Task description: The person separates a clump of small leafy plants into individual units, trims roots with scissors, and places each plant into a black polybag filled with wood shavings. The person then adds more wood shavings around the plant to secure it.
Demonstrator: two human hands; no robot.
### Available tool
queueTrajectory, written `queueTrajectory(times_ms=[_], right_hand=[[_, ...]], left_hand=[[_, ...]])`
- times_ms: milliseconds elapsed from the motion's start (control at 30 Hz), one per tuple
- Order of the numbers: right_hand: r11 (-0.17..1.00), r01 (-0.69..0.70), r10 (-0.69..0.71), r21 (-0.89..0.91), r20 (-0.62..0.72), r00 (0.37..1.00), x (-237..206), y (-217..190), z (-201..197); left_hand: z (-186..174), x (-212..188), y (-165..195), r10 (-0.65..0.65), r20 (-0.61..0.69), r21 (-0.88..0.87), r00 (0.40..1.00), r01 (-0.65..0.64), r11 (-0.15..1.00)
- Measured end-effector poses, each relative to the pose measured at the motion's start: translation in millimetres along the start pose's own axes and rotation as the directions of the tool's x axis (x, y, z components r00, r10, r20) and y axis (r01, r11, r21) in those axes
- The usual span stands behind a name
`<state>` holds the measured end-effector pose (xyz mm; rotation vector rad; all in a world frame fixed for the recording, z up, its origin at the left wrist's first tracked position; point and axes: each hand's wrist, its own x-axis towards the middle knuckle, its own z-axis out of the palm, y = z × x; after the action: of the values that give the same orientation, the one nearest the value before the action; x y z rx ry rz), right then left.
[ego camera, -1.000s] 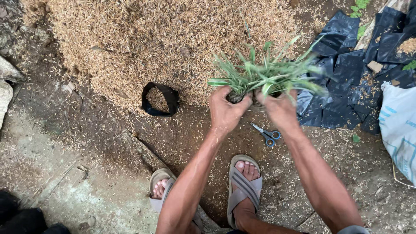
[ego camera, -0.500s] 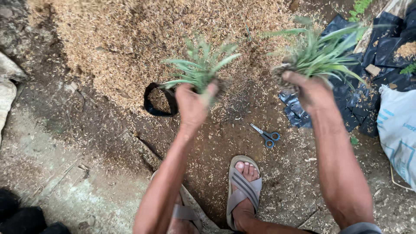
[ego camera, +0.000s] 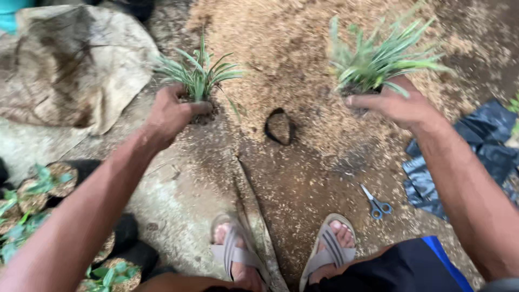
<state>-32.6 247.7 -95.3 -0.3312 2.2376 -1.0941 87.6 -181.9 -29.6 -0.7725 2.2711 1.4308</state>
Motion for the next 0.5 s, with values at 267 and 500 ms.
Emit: queueTrajectory(times_ms=[267,500], right_hand=[[0.959,-0.249,0.254,-0.135,0.018,0.967,38,-81,56],[0.955,-0.289,0.291,-0.061,0.026,0.956,35,-89,119]], left_hand=[[14,98,-112,-0.105,-0.230,-0.459,0.968,-0.012,0.888],[35,160,-179,-0.052,-0.494,-0.024,0.868,0.046,0.999]])
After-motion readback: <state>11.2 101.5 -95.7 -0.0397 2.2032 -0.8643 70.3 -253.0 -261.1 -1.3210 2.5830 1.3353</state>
